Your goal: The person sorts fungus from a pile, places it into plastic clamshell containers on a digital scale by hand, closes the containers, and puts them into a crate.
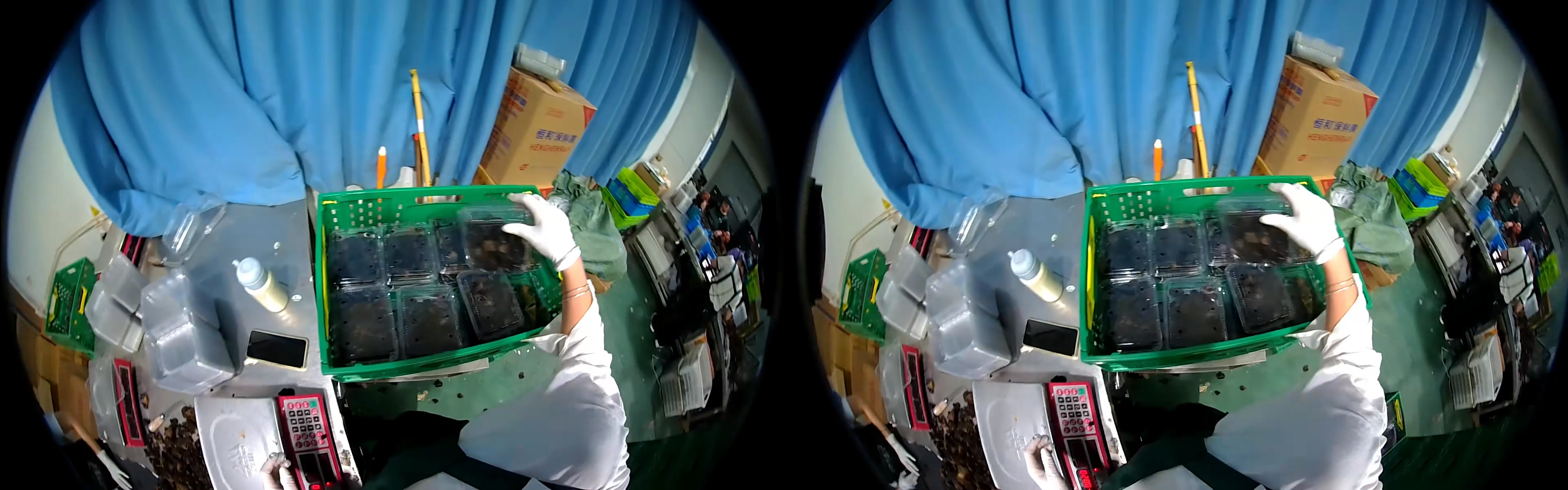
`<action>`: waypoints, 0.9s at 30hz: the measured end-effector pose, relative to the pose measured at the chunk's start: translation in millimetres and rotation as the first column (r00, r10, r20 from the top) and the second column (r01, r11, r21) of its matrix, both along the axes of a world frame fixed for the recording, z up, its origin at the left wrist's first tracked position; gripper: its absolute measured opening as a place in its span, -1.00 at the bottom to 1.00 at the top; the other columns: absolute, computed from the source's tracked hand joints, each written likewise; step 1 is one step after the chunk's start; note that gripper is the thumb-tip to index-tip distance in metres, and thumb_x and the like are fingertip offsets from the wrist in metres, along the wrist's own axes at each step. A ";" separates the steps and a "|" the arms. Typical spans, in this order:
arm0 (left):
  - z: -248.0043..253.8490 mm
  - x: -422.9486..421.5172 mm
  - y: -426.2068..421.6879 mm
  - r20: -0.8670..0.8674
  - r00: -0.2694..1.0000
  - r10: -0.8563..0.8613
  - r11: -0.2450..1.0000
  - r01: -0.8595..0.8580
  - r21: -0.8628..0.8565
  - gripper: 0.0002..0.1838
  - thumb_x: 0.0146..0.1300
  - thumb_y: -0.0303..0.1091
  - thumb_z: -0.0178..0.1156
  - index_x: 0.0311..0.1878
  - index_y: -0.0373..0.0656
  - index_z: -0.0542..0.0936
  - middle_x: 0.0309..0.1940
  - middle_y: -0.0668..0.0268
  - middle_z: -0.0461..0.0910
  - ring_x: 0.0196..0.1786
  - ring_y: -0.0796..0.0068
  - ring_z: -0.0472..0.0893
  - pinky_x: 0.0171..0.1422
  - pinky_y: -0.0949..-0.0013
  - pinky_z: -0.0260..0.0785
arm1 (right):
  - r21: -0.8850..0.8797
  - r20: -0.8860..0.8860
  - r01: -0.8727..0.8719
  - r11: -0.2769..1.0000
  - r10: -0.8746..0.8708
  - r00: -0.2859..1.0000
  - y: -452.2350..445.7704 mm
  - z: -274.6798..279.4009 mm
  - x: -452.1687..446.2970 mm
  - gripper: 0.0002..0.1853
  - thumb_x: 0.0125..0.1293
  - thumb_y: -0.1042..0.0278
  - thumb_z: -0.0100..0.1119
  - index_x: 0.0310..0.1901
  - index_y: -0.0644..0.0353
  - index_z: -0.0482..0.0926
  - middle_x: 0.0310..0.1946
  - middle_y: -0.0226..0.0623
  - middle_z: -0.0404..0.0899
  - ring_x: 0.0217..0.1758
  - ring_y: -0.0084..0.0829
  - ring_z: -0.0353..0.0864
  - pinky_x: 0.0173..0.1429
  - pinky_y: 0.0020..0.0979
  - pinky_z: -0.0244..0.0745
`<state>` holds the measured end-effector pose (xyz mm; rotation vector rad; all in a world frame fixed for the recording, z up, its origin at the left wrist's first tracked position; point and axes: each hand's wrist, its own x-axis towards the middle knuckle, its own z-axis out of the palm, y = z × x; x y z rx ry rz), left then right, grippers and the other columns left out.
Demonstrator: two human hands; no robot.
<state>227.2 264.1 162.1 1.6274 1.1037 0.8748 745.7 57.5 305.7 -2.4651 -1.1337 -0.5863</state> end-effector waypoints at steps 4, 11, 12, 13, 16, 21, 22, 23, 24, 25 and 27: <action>-24.0 -12.6 6.5 0.054 0.999 -0.005 0.999 0.007 -0.044 -0.71 0.30 -0.40 0.20 0.04 -0.28 0.49 -0.15 0.24 0.57 -0.11 0.49 0.54 0.11 0.40 0.38 | -0.420 -0.229 0.210 0.883 -0.327 0.917 -60.0 -11.9 43.0 -0.47 -0.02 -0.06 0.43 -0.04 0.02 0.60 -0.29 -0.16 0.66 -0.12 -0.11 0.64 -0.04 -0.22 0.52; 5.5 -2.5 -13.5 0.075 0.973 0.217 0.927 -0.181 -0.327 -0.80 0.30 -0.52 0.16 -0.02 -0.24 0.58 -0.09 0.18 0.60 -0.01 0.41 0.56 0.13 0.36 0.39 | -0.498 0.031 0.083 0.863 -0.078 0.996 3.7 -36.7 42.7 -0.50 0.09 -0.01 0.34 0.00 0.10 0.58 -0.09 -0.09 0.61 -0.09 -0.09 0.63 -0.01 -0.17 0.52; -1.5 -7.0 -13.4 -0.059 0.993 0.100 0.988 -0.107 -0.110 -0.81 0.32 -0.49 0.15 -0.02 -0.24 0.58 -0.07 0.21 0.60 0.03 0.41 0.55 0.18 0.35 0.38 | -0.454 0.041 -0.054 0.889 0.081 0.996 41.5 -29.3 31.9 -0.53 0.12 0.02 0.31 0.00 0.12 0.58 -0.07 -0.11 0.60 -0.11 -0.09 0.63 -0.01 -0.17 0.52; 4.2 -3.4 -18.5 -0.034 0.994 0.105 0.982 -0.109 -0.153 -0.82 0.35 -0.46 0.13 -0.03 -0.23 0.57 -0.06 0.21 0.60 0.05 0.41 0.55 0.20 0.35 0.37 | -0.331 0.085 -0.295 0.896 0.340 0.937 87.5 -28.4 19.0 -0.59 0.15 0.06 0.29 -0.05 0.14 0.59 -0.14 -0.12 0.60 -0.15 -0.10 0.62 -0.04 -0.17 0.52; 10.7 -0.3 -33.3 -0.029 0.998 0.060 0.995 -0.062 -0.072 -0.79 0.31 -0.44 0.19 -0.02 -0.24 0.57 -0.06 0.16 0.63 0.00 0.35 0.61 0.11 0.38 0.44 | -0.160 0.007 -0.709 0.687 0.719 0.695 216.2 -3.5 -78.1 -0.73 0.19 0.11 0.24 -0.27 0.16 0.61 -0.37 -0.17 0.59 -0.25 -0.15 0.61 -0.17 -0.22 0.49; -7.2 -16.0 -83.2 -0.003 0.989 0.149 0.983 -0.149 -0.108 -0.75 0.26 -0.44 0.24 -0.01 -0.28 0.56 -0.07 0.11 0.64 -0.02 0.28 0.65 0.09 0.36 0.47 | -0.118 -0.077 -0.968 0.219 0.970 0.229 381.5 -66.4 -227.7 -0.77 0.27 0.11 0.13 -0.33 0.09 0.58 -0.33 -0.25 0.57 -0.23 -0.21 0.59 -0.13 -0.26 0.48; -4.0 -22.2 -94.1 -0.069 0.977 0.200 0.972 -0.207 -0.110 -0.75 0.27 -0.43 0.24 -0.01 -0.28 0.56 -0.08 0.12 0.64 0.00 0.28 0.65 0.10 0.35 0.47 | -0.164 -0.040 -0.953 0.256 0.963 0.265 406.8 -84.8 -255.4 -0.73 0.29 0.07 0.11 -0.32 0.11 0.59 -0.34 -0.26 0.57 -0.19 -0.22 0.59 -0.07 -0.20 0.46; -0.7 -28.8 -106.3 -0.086 0.959 0.270 0.944 -0.282 -0.169 -0.76 0.28 -0.42 0.23 -0.01 -0.28 0.56 -0.09 0.12 0.64 0.00 0.29 0.64 0.10 0.35 0.47 | -0.251 0.060 -0.921 0.298 0.955 0.292 423.8 -102.2 -278.7 -0.73 0.29 0.08 0.09 -0.35 0.10 0.60 -0.36 -0.26 0.57 -0.17 -0.24 0.59 -0.05 -0.18 0.45; -0.4 -36.2 -119.9 -0.104 0.934 0.341 0.906 -0.356 -0.229 -0.76 0.29 -0.42 0.23 -0.01 -0.28 0.56 -0.09 0.13 0.64 0.00 0.29 0.64 0.10 0.34 0.47 | -0.327 0.165 -0.881 0.342 0.939 0.303 437.3 -115.1 -301.7 -0.73 0.28 0.09 0.07 -0.38 0.09 0.61 -0.38 -0.26 0.57 -0.15 -0.25 0.59 -0.02 -0.15 0.43; -16.1 -47.3 -137.1 -0.080 0.909 0.410 0.889 -0.417 -0.190 -0.76 0.29 -0.41 0.23 -0.01 -0.27 0.57 -0.11 0.13 0.65 -0.02 0.31 0.65 0.10 0.35 0.46 | -0.377 0.149 -0.881 0.287 0.957 0.249 447.1 -127.2 -314.8 -0.73 0.28 0.12 0.06 -0.40 0.11 0.63 -0.38 -0.22 0.58 -0.18 -0.21 0.60 -0.05 -0.17 0.45; -45.5 -66.7 -168.5 -0.023 0.808 0.589 0.780 -0.576 -0.247 -0.77 0.30 -0.43 0.21 -0.01 -0.27 0.57 -0.12 0.13 0.65 -0.02 0.31 0.64 0.10 0.36 0.45 | -0.611 0.152 -0.732 0.302 0.952 0.265 462.0 -138.0 -336.0 -0.72 0.22 0.18 0.06 -0.51 0.09 0.67 -0.41 -0.19 0.63 -0.28 -0.15 0.64 -0.17 -0.17 0.50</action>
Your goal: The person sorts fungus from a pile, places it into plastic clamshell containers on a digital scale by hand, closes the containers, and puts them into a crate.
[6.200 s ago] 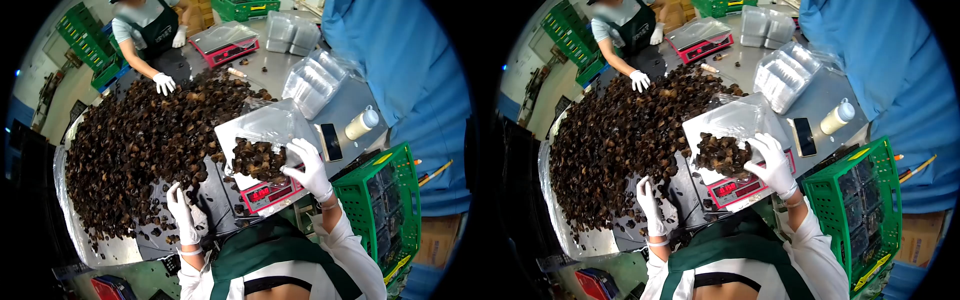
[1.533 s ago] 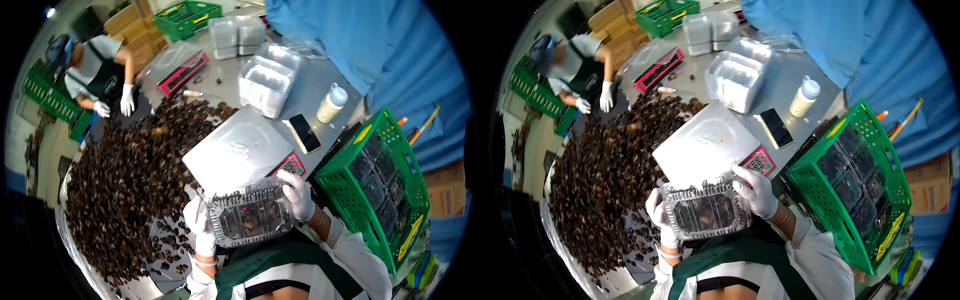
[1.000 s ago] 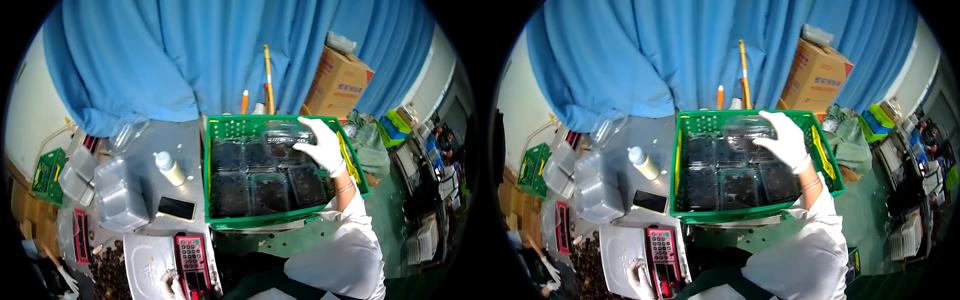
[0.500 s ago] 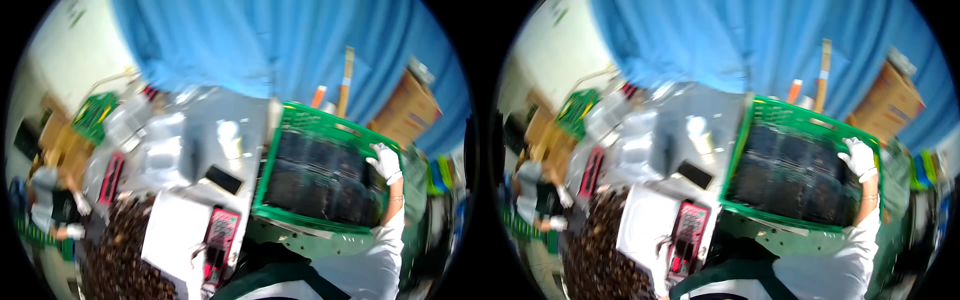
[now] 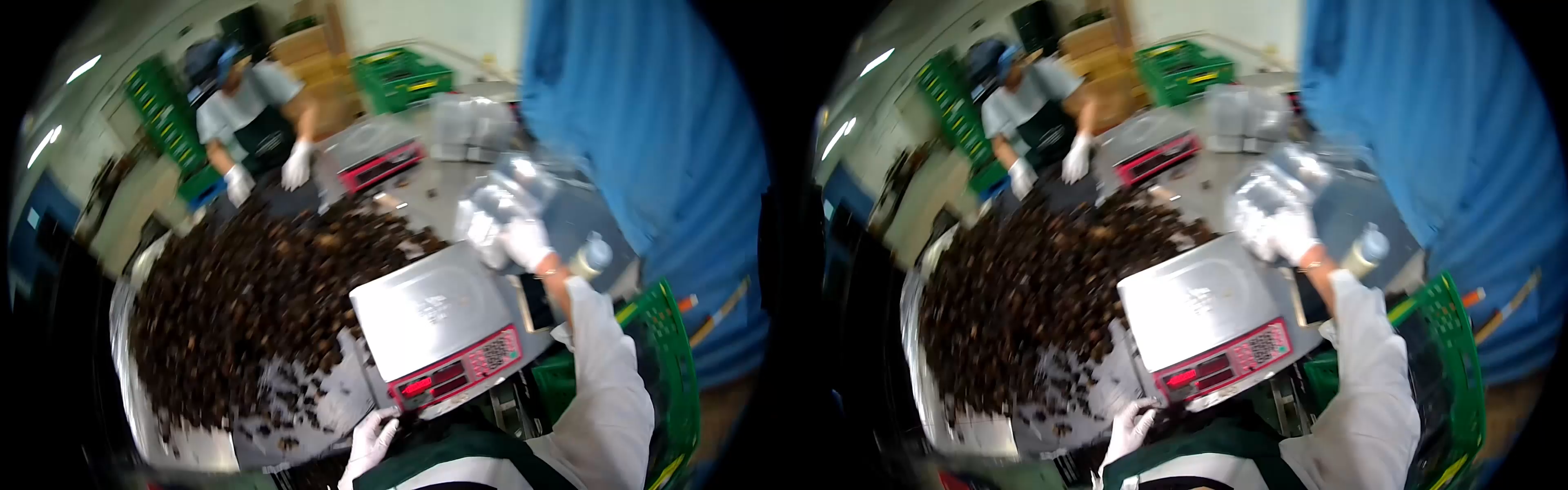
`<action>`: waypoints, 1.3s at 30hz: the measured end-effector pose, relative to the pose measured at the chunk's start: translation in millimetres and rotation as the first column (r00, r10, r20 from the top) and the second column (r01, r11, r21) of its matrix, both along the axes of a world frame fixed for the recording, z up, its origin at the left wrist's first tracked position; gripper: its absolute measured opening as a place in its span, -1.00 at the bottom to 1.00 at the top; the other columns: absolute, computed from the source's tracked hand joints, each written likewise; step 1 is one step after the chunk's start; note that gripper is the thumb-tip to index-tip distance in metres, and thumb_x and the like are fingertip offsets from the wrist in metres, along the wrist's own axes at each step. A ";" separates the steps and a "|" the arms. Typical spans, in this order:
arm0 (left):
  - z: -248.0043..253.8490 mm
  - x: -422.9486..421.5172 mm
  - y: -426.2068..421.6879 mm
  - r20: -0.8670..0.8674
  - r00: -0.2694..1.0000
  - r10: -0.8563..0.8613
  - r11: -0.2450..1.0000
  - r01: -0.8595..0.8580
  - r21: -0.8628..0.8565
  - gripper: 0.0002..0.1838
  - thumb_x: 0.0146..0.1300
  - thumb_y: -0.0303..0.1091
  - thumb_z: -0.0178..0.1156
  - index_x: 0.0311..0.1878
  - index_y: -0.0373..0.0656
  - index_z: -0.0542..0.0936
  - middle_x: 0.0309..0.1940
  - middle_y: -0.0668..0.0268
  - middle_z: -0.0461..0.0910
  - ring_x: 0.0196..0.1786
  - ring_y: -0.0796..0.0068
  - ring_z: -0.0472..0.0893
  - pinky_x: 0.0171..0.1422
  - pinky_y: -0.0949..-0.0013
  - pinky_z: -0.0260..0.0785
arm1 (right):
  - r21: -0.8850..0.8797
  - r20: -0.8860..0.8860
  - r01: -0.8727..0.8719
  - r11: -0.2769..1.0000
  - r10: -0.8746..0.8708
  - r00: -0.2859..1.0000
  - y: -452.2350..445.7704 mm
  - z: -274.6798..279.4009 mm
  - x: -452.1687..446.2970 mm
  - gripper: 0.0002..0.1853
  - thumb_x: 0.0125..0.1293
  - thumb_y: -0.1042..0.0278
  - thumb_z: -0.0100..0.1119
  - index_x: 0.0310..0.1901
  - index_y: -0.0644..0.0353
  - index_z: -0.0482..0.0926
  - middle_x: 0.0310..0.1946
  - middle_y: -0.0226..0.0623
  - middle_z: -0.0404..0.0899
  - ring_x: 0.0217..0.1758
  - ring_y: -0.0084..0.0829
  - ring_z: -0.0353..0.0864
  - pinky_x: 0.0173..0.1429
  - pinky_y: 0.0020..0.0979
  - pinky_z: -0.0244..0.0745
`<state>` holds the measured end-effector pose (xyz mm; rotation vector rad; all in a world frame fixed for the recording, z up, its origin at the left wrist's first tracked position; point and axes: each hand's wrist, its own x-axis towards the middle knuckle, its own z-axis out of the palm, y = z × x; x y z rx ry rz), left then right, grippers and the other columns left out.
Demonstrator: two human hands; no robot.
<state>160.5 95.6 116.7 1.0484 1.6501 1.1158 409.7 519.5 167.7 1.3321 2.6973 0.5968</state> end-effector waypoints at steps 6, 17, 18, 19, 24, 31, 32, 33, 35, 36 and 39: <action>6.0 -38.0 -70.7 -0.131 0.945 0.301 0.949 -0.310 -0.059 -0.76 0.31 -0.37 0.20 -0.03 -0.28 0.58 -0.10 0.11 0.66 -0.01 0.25 0.65 0.11 0.33 0.45 | 0.028 -0.388 0.151 0.988 -0.128 0.913 31.2 -12.5 23.2 -0.70 0.10 0.08 0.23 -0.59 0.13 0.58 -0.49 -0.12 0.61 -0.34 -0.07 0.62 -0.20 -0.12 0.49; -29.3 -125.6 -147.6 -0.298 0.852 0.430 0.874 -0.476 -0.098 -0.76 0.25 -0.32 0.22 -0.07 -0.23 0.61 -0.16 0.13 0.65 -0.11 0.24 0.65 0.04 0.33 0.46 | -0.255 -0.852 -0.180 0.950 -0.132 0.507 -96.4 86.4 -17.0 -0.79 0.39 0.35 0.07 -0.39 0.26 0.41 -0.48 -0.47 0.27 -0.37 -0.62 0.19 -0.25 -0.56 0.18; -34.4 -136.6 -152.3 -0.307 0.838 0.452 0.859 -0.501 -0.104 -0.76 0.24 -0.33 0.23 -0.07 -0.22 0.61 -0.18 0.14 0.64 -0.13 0.25 0.65 0.02 0.33 0.46 | -0.239 -0.784 -0.234 0.943 -0.045 0.619 -141.3 93.9 -46.4 -0.80 0.31 0.39 0.13 -0.43 0.26 0.40 -0.48 -0.40 0.29 -0.38 -0.51 0.28 -0.24 -0.46 0.24; -38.8 -146.5 -157.1 -0.319 0.821 0.474 0.842 -0.528 -0.109 -0.77 0.23 -0.34 0.24 -0.08 -0.22 0.62 -0.20 0.14 0.64 -0.15 0.26 0.64 0.01 0.32 0.46 | -0.125 -0.687 -0.309 0.943 0.142 0.712 -156.2 69.8 -46.4 -0.82 0.19 0.39 0.19 -0.47 0.23 0.41 -0.49 -0.32 0.33 -0.36 -0.31 0.37 -0.21 -0.29 0.30; -73.0 -194.9 -170.8 -0.386 0.762 0.519 0.833 -0.552 0.030 -0.76 0.18 -0.37 0.29 -0.09 -0.19 0.64 -0.25 0.16 0.63 -0.19 0.26 0.63 -0.04 0.31 0.47 | -0.211 -0.203 -0.353 0.912 0.312 0.928 -228.4 11.4 -53.6 -0.70 0.04 0.08 0.34 -0.39 0.12 0.54 -0.46 -0.24 0.44 -0.27 -0.15 0.46 -0.09 -0.24 0.36; -95.4 -226.2 -98.6 -0.590 0.684 0.429 0.903 -0.302 0.306 -0.77 0.18 -0.27 0.27 -0.12 -0.12 0.64 -0.23 0.23 0.63 -0.12 0.23 0.61 0.01 0.28 0.46 | -0.383 -0.639 -0.384 0.840 0.059 0.767 -314.4 17.8 -176.1 -0.76 0.06 0.31 0.37 -0.23 0.16 0.65 -0.29 -0.20 0.62 -0.18 -0.17 0.60 -0.06 -0.29 0.50; -100.9 -223.8 -84.2 -0.643 0.669 0.372 0.928 -0.244 0.282 -0.69 0.11 -0.26 0.33 -0.07 -0.11 0.61 -0.17 0.22 0.60 -0.07 0.20 0.59 0.03 0.24 0.45 | -0.435 -0.682 -0.442 0.784 0.034 0.731 -320.2 -3.3 -197.0 -0.79 0.10 0.30 0.36 -0.23 0.15 0.66 -0.29 -0.21 0.63 -0.17 -0.19 0.62 -0.05 -0.29 0.51; -104.7 -221.7 -72.4 -0.698 0.619 0.360 0.929 -0.165 0.332 -0.59 0.04 -0.26 0.37 -0.02 -0.10 0.58 -0.11 0.19 0.56 -0.04 0.17 0.57 0.04 0.22 0.43 | -0.483 -0.675 -0.509 0.712 0.068 0.735 -325.0 -16.1 -223.3 -0.81 0.13 0.30 0.34 -0.23 0.14 0.67 -0.29 -0.21 0.64 -0.18 -0.22 0.63 -0.07 -0.32 0.53; -97.9 -217.1 -57.5 -0.794 0.599 0.105 0.993 -0.113 0.046 -0.55 0.00 -0.27 0.39 0.01 -0.11 0.56 -0.07 0.18 0.55 0.01 0.15 0.54 0.06 0.20 0.42 | -0.378 -0.784 -0.661 0.648 0.154 0.601 -335.3 -67.6 -262.4 -0.83 0.16 0.31 0.32 -0.22 0.14 0.65 -0.29 -0.23 0.62 -0.20 -0.25 0.63 -0.11 -0.37 0.54; -112.8 -218.9 -55.2 -0.778 0.603 0.175 0.985 -0.115 0.131 -0.61 0.04 -0.31 0.35 -0.02 -0.12 0.57 -0.10 0.18 0.56 -0.07 0.17 0.56 0.03 0.23 0.44 | -0.358 -0.824 -0.689 0.630 0.134 0.551 -342.5 -86.8 -281.4 -0.77 0.18 0.27 0.29 -0.13 0.11 0.63 -0.25 -0.27 0.60 -0.18 -0.26 0.61 -0.10 -0.36 0.54; -120.9 -223.7 -69.9 -0.540 0.756 0.370 0.925 -0.246 0.289 -0.68 0.10 -0.37 0.29 -0.04 -0.15 0.58 -0.14 0.17 0.58 -0.14 0.19 0.58 -0.01 0.28 0.46 | -0.399 -0.638 -0.614 0.681 0.274 0.719 -366.5 -123.9 -317.1 -0.57 0.16 0.16 0.25 0.09 -0.05 0.51 -0.07 -0.32 0.47 0.01 -0.25 0.48 -0.04 -0.27 0.52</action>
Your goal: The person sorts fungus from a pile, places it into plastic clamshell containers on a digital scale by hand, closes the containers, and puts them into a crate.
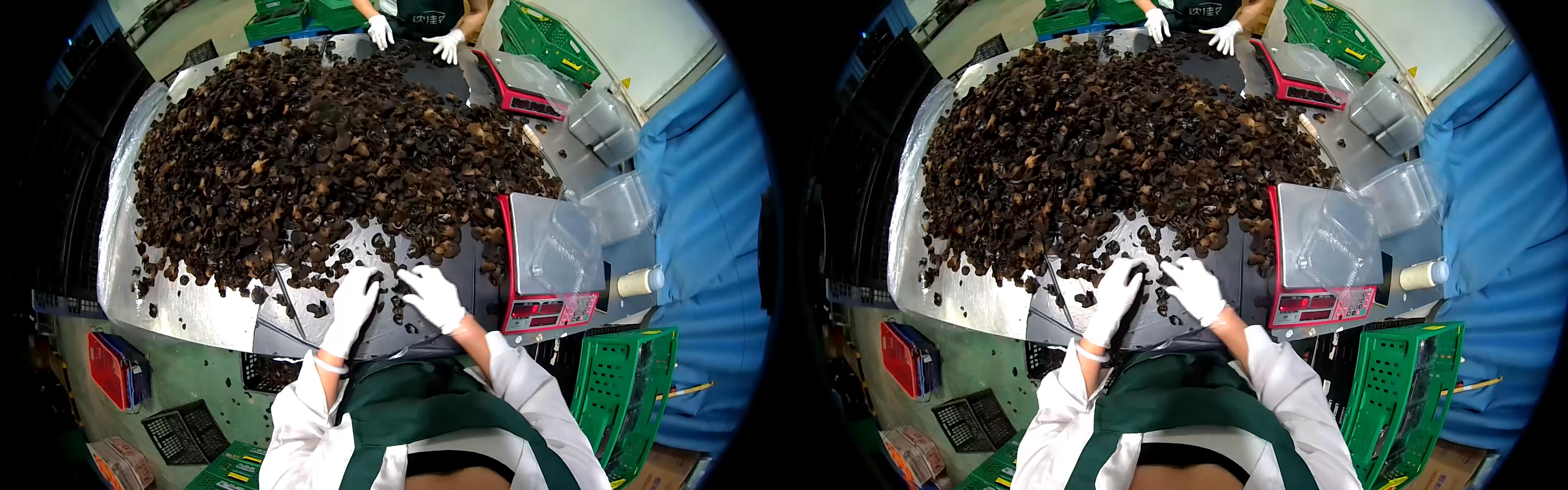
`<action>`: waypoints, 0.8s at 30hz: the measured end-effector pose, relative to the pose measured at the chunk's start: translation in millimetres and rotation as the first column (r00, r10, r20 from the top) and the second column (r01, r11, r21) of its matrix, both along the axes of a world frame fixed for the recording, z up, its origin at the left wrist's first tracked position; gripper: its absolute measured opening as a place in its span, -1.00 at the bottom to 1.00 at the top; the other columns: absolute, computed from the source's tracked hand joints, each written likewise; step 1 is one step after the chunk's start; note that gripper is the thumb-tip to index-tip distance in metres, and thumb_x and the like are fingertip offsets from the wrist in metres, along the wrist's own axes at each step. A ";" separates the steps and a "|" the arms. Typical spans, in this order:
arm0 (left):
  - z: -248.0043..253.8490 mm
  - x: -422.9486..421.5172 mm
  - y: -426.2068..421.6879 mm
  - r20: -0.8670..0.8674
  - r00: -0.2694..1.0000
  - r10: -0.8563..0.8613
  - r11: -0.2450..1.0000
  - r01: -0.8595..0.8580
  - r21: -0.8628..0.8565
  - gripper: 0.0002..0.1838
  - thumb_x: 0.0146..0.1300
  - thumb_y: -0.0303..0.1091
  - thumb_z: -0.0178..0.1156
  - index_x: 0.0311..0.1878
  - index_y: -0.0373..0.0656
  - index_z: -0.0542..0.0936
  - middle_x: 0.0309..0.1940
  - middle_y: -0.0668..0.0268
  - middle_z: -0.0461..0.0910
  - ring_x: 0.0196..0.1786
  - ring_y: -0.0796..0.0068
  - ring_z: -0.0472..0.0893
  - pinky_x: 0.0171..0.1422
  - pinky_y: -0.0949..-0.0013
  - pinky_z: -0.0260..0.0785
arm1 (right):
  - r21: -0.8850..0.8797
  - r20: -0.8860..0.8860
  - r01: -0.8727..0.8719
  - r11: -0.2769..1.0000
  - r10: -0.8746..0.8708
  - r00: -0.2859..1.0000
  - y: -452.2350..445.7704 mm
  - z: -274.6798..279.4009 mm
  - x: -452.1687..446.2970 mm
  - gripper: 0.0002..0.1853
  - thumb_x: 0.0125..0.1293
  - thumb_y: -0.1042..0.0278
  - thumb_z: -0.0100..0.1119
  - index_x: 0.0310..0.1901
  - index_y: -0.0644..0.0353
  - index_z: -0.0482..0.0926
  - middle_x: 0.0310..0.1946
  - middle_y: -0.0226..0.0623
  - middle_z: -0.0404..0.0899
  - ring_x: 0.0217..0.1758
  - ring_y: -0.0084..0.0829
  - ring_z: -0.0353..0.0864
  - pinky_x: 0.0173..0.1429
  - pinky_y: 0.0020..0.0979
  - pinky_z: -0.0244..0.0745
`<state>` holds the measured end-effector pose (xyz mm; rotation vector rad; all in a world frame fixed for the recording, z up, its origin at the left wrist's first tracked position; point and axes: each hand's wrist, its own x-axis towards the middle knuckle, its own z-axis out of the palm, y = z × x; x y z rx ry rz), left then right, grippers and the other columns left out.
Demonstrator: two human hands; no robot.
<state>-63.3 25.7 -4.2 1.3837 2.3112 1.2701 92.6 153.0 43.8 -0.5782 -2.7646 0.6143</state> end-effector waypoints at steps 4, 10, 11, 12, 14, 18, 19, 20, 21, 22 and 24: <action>33.1 -11.8 -42.3 0.690 0.716 0.103 0.980 -0.194 0.054 -0.71 0.29 -0.35 0.15 0.07 -0.14 0.57 -0.23 0.39 0.59 -0.24 0.56 0.53 -0.12 0.44 0.41 | 0.151 0.131 -0.115 0.982 0.096 0.987 -6.5 -22.3 -0.6 -0.66 0.17 0.24 0.24 0.02 -0.07 0.59 -0.13 -0.36 0.49 -0.05 -0.31 0.50 -0.06 -0.29 0.49; 27.2 -14.4 -107.7 0.994 0.086 -0.069 0.835 -0.541 0.105 -0.65 0.35 -0.22 0.10 0.15 -0.09 0.50 -0.16 0.42 0.60 -0.28 0.62 0.54 -0.28 0.53 0.36 | -0.943 0.144 0.176 0.284 -0.130 0.981 25.6 -36.2 16.5 -0.77 0.39 0.30 0.06 0.03 0.09 0.52 -0.24 -0.44 0.60 -0.27 -0.49 0.60 -0.22 -0.46 0.54; 20.8 -16.4 -117.4 0.995 -0.002 -0.096 0.837 -0.541 0.080 -0.65 0.36 -0.15 0.11 0.13 -0.07 0.51 -0.12 0.38 0.62 -0.26 0.58 0.56 -0.30 0.53 0.36 | -0.978 0.119 0.141 0.156 -0.140 0.983 31.5 -34.6 19.3 -0.74 0.42 0.28 0.03 0.08 0.11 0.48 -0.20 -0.45 0.60 -0.21 -0.57 0.59 -0.26 -0.48 0.54; 22.6 -13.3 -122.0 0.994 -0.034 -0.099 0.846 -0.529 0.067 -0.65 0.39 -0.11 0.09 0.12 -0.06 0.52 -0.15 0.39 0.62 -0.26 0.58 0.57 -0.30 0.53 0.36 | -0.993 0.114 0.114 -0.012 -0.181 0.977 33.6 -29.5 20.3 -0.72 0.42 0.28 0.02 0.09 0.14 0.48 -0.18 -0.35 0.60 -0.20 -0.52 0.61 -0.25 -0.48 0.54; 28.8 -4.0 -129.9 0.994 -0.059 -0.093 0.819 -0.572 0.043 -0.67 0.40 -0.09 0.07 0.08 -0.06 0.54 -0.17 0.39 0.62 -0.27 0.58 0.56 -0.29 0.53 0.35 | -0.944 -0.002 -0.067 -0.323 -0.199 0.980 41.4 -40.5 25.7 -0.69 0.43 0.23 -0.02 0.11 0.17 0.46 -0.14 -0.27 0.59 -0.20 -0.44 0.62 -0.26 -0.45 0.55; 26.3 1.7 -141.8 0.945 0.197 0.260 0.827 -0.551 -0.112 -0.77 0.41 -0.25 0.06 0.03 -0.07 0.55 -0.20 0.41 0.60 -0.25 0.64 0.55 -0.26 0.57 0.34 | -0.885 -0.014 -0.119 -0.449 -0.228 0.973 43.9 -23.2 19.5 -0.66 0.51 0.17 -0.18 0.09 0.20 0.45 -0.14 -0.23 0.57 -0.18 -0.38 0.60 -0.25 -0.39 0.57; 31.7 1.2 -140.5 0.837 0.349 0.421 0.824 -0.533 -0.192 -0.81 0.40 -0.37 0.05 0.01 -0.11 0.55 -0.16 0.40 0.59 -0.23 0.66 0.54 -0.24 0.53 0.36 | -0.943 -0.045 -0.113 -0.313 -0.218 0.975 43.4 -14.1 10.2 -0.68 0.51 0.14 -0.17 -0.02 0.20 0.49 -0.22 -0.28 0.56 -0.24 -0.44 0.57 -0.26 -0.42 0.55; 13.2 -0.7 -144.7 0.766 0.438 0.471 0.811 -0.556 -0.181 -0.80 0.37 -0.44 0.07 0.02 -0.18 0.54 -0.11 0.33 0.59 -0.18 0.58 0.57 -0.14 0.46 0.43 | -0.993 0.041 0.018 -0.117 -0.196 0.980 46.0 -1.9 1.7 -0.78 0.48 0.24 -0.05 -0.15 0.19 0.52 -0.28 -0.35 0.55 -0.28 -0.49 0.54 -0.27 -0.48 0.51; 9.3 -0.9 -139.9 0.641 0.578 0.506 0.809 -0.575 -0.120 -0.78 0.36 -0.46 0.07 0.03 -0.22 0.54 -0.10 0.29 0.58 -0.14 0.53 0.58 -0.08 0.44 0.44 | -0.993 0.062 0.080 0.092 -0.176 0.982 46.8 3.1 -12.9 -0.84 0.42 0.31 0.03 -0.16 0.19 0.54 -0.31 -0.36 0.55 -0.29 -0.51 0.53 -0.26 -0.49 0.50; 13.3 -2.0 -129.1 0.490 0.692 0.530 0.811 -0.582 -0.057 -0.77 0.34 -0.48 0.08 0.04 -0.25 0.54 -0.09 0.25 0.58 -0.10 0.47 0.59 -0.01 0.41 0.45 | -0.946 0.088 0.134 0.297 -0.162 0.983 46.2 5.2 -25.8 -0.90 0.36 0.39 0.10 -0.17 0.18 0.55 -0.33 -0.38 0.54 -0.30 -0.52 0.53 -0.25 -0.50 0.48; -4.5 -9.5 -116.4 0.352 0.744 0.568 0.812 -0.576 -0.093 -0.67 0.23 -0.52 0.13 0.08 -0.29 0.52 -0.04 0.13 0.57 0.01 0.26 0.58 0.18 0.32 0.39 | -0.341 -0.302 -0.104 0.934 -0.004 0.953 45.9 -21.5 -51.3 -0.69 0.16 0.54 0.12 -0.03 0.10 0.55 -0.23 -0.29 0.53 -0.28 -0.33 0.57 -0.11 -0.39 0.53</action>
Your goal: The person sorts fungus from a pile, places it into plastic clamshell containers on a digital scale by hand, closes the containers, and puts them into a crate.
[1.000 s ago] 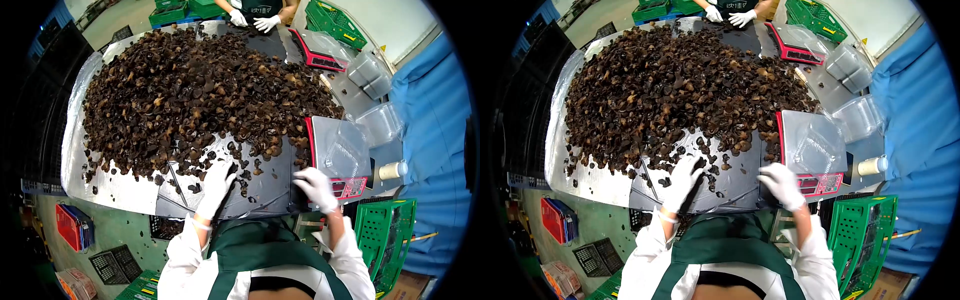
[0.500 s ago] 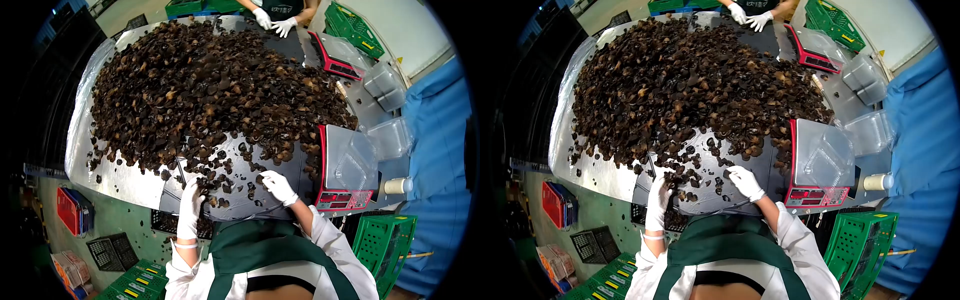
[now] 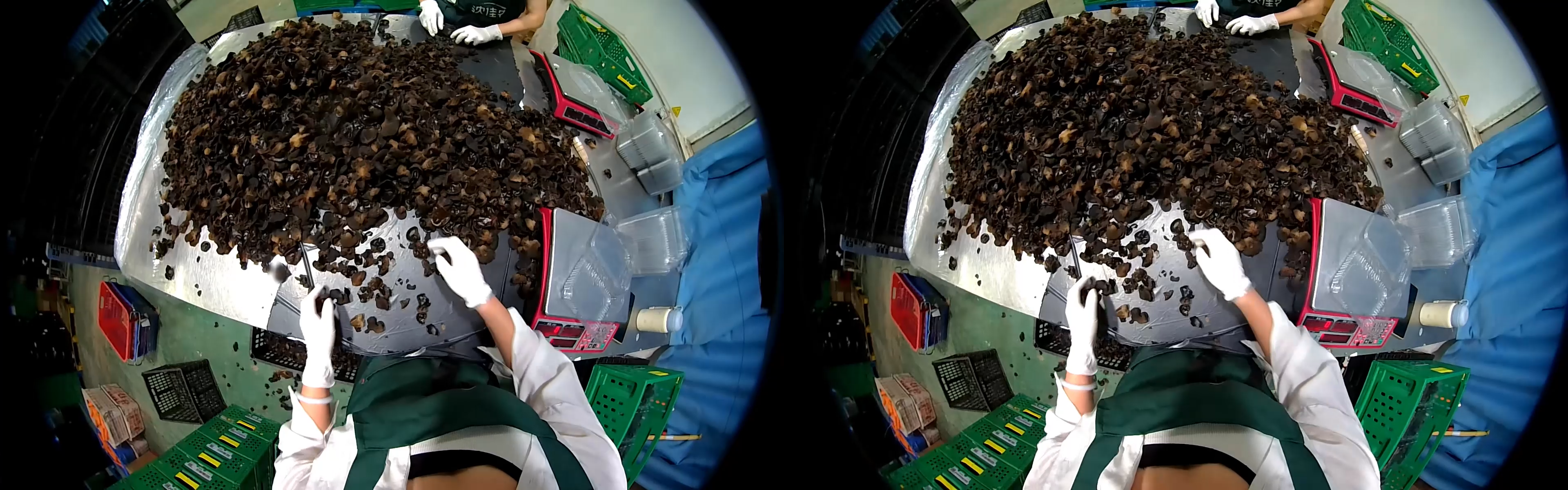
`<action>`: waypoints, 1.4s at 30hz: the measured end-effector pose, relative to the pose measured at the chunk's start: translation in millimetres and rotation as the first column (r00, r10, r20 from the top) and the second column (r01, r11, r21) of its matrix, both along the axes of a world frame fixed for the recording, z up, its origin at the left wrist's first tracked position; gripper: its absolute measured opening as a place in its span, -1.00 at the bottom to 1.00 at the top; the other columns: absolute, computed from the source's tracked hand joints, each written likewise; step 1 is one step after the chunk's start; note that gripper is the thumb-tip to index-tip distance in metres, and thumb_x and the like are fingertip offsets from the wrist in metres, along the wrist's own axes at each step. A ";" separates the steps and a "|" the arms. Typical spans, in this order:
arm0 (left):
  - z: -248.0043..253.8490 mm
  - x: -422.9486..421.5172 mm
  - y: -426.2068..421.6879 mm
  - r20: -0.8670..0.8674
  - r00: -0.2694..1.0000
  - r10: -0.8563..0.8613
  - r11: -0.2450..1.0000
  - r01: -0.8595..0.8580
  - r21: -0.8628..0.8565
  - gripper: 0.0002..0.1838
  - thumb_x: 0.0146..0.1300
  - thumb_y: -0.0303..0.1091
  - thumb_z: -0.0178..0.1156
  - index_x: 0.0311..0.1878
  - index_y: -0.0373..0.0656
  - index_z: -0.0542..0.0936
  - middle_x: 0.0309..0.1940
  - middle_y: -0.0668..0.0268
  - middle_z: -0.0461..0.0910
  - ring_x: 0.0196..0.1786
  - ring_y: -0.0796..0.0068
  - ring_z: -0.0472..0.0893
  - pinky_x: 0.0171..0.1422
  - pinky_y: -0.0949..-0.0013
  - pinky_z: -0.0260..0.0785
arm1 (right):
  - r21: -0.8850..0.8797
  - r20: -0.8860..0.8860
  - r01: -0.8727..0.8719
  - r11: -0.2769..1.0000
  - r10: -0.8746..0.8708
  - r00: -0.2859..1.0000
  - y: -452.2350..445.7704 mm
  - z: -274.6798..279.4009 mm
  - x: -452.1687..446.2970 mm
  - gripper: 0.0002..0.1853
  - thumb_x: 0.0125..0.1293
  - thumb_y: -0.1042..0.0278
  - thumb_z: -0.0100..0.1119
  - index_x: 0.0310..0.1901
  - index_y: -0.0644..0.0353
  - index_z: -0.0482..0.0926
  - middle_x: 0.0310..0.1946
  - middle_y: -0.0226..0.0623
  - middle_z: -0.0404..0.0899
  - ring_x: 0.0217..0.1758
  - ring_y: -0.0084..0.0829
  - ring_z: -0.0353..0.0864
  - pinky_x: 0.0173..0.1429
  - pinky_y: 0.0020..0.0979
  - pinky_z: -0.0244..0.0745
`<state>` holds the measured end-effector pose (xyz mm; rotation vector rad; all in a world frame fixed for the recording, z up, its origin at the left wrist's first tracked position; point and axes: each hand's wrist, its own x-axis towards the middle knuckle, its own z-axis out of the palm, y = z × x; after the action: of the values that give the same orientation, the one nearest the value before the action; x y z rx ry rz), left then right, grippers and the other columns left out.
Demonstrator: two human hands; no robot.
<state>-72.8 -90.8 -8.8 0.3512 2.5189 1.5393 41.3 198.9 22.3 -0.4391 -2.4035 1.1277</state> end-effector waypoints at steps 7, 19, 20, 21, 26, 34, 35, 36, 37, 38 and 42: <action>-0.3 -5.5 62.7 -0.230 0.941 -0.247 0.969 0.235 -0.078 -0.58 0.18 -0.50 0.14 0.15 -0.19 0.53 0.06 0.09 0.55 0.16 0.12 0.49 0.34 0.20 0.25 | 0.367 0.226 -0.153 0.917 0.072 0.971 -28.1 -18.8 -55.9 -0.50 0.15 0.59 -0.07 0.14 -0.01 0.52 0.03 -0.29 0.49 -0.03 -0.19 0.48 0.01 -0.30 0.52; 20.6 -13.6 23.8 -0.115 0.966 -0.233 0.973 0.231 -0.026 -0.69 0.22 -0.52 0.11 0.05 -0.23 0.57 0.00 0.10 0.58 0.14 0.16 0.52 0.28 0.23 0.31 | -0.126 0.145 -0.012 0.992 0.031 0.989 11.2 12.9 13.7 -0.79 0.25 0.37 0.17 -0.08 0.13 0.62 -0.30 -0.26 0.61 -0.25 -0.28 0.62 -0.09 -0.36 0.50; 19.8 -13.2 29.0 -0.236 0.941 -0.241 0.970 0.226 -0.087 -0.66 0.20 -0.53 0.14 0.07 -0.23 0.56 0.01 0.10 0.56 0.15 0.13 0.51 0.29 0.21 0.31 | -0.125 0.145 -0.009 0.992 0.028 0.989 10.9 12.4 14.7 -0.79 0.25 0.37 0.17 -0.08 0.13 0.62 -0.30 -0.26 0.61 -0.25 -0.28 0.62 -0.09 -0.36 0.50; 18.8 -16.6 36.6 -0.330 0.918 -0.220 0.975 0.204 -0.084 -0.62 0.17 -0.53 0.18 0.09 -0.22 0.54 0.04 0.09 0.53 0.16 0.10 0.48 0.30 0.18 0.28 | -0.093 0.196 -0.004 0.996 0.022 0.980 9.8 13.9 15.4 -0.78 0.23 0.35 0.20 -0.09 0.11 0.62 -0.34 -0.28 0.58 -0.29 -0.30 0.60 -0.14 -0.37 0.49; -1.7 -33.5 54.8 -0.249 0.916 -0.314 0.948 0.318 -0.025 -0.68 0.22 -0.51 0.13 0.06 -0.18 0.58 0.05 0.13 0.56 0.18 0.13 0.48 0.34 0.20 0.24 | 0.080 0.263 -0.042 0.996 0.020 0.965 -9.5 16.3 29.4 -0.65 0.11 0.24 0.33 -0.03 0.00 0.60 -0.39 -0.34 0.48 -0.37 -0.35 0.55 -0.24 -0.38 0.49; 21.0 -27.7 37.8 -0.302 0.873 -0.383 0.923 0.372 -0.096 -0.74 0.12 -0.47 0.28 -0.08 -0.13 0.65 0.02 0.20 0.57 0.14 0.20 0.49 0.27 0.25 0.30 | 0.287 0.398 -0.281 0.916 0.152 0.904 -56.6 -0.9 1.7 -0.40 0.02 0.00 0.38 0.11 0.01 0.49 -0.17 -0.26 0.44 -0.14 -0.23 0.57 -0.09 -0.30 0.52; 25.0 -23.4 31.0 -0.306 0.882 -0.360 0.933 0.345 -0.103 -0.77 0.11 -0.47 0.29 -0.12 -0.14 0.66 -0.05 0.21 0.59 0.08 0.21 0.52 0.22 0.26 0.33 | 0.198 0.368 -0.232 0.952 0.147 0.918 -53.7 -6.8 2.7 -0.53 0.04 0.10 0.37 -0.01 0.05 0.53 -0.24 -0.27 0.46 -0.21 -0.25 0.58 -0.13 -0.32 0.52; 29.5 -18.7 23.7 -0.307 0.890 -0.336 0.942 0.318 -0.109 -0.80 0.10 -0.48 0.30 -0.16 -0.15 0.66 -0.12 0.22 0.61 0.02 0.22 0.54 0.18 0.26 0.36 | 0.105 0.340 -0.184 0.977 0.139 0.930 -49.6 -7.0 4.0 -0.66 0.06 0.20 0.36 -0.14 0.09 0.57 -0.31 -0.28 0.48 -0.27 -0.28 0.59 -0.17 -0.34 0.52; 34.7 -13.1 18.9 -0.276 0.897 -0.346 0.938 0.335 -0.089 -0.85 0.09 -0.49 0.31 -0.24 -0.17 0.65 -0.25 0.24 0.62 -0.08 0.24 0.58 0.09 0.29 0.40 | -0.038 0.305 -0.108 0.993 0.115 0.946 -45.6 -5.2 5.7 -0.83 0.07 0.26 0.29 -0.31 0.04 0.55 -0.40 -0.33 0.49 -0.32 -0.30 0.59 -0.20 -0.31 0.50; 33.0 -5.5 14.6 -0.252 0.895 -0.369 0.929 0.359 -0.086 -0.84 0.08 -0.43 0.34 -0.24 -0.18 0.64 -0.30 0.23 0.62 -0.14 0.22 0.59 0.05 0.28 0.41 | -0.168 0.288 -0.106 0.980 0.151 0.946 -38.8 -6.5 9.1 -0.85 0.08 0.32 0.29 -0.31 0.10 0.56 -0.43 -0.31 0.49 -0.34 -0.31 0.57 -0.21 -0.35 0.48; 37.3 17.9 21.8 -0.252 0.778 -0.575 0.811 0.502 -0.300 -0.71 0.08 -0.32 0.34 -0.11 -0.15 0.63 -0.17 0.24 0.59 -0.04 0.23 0.54 0.01 0.30 0.42 | -0.192 0.060 -0.212 0.958 0.227 0.972 -28.0 -5.5 18.4 -0.85 0.11 0.44 0.27 -0.27 0.20 0.55 -0.41 -0.29 0.52 -0.40 -0.37 0.54 -0.26 -0.42 0.46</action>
<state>-54.9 -68.9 28.6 1.2742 2.4474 1.0283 59.7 171.0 16.9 -0.2850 -2.4748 1.4651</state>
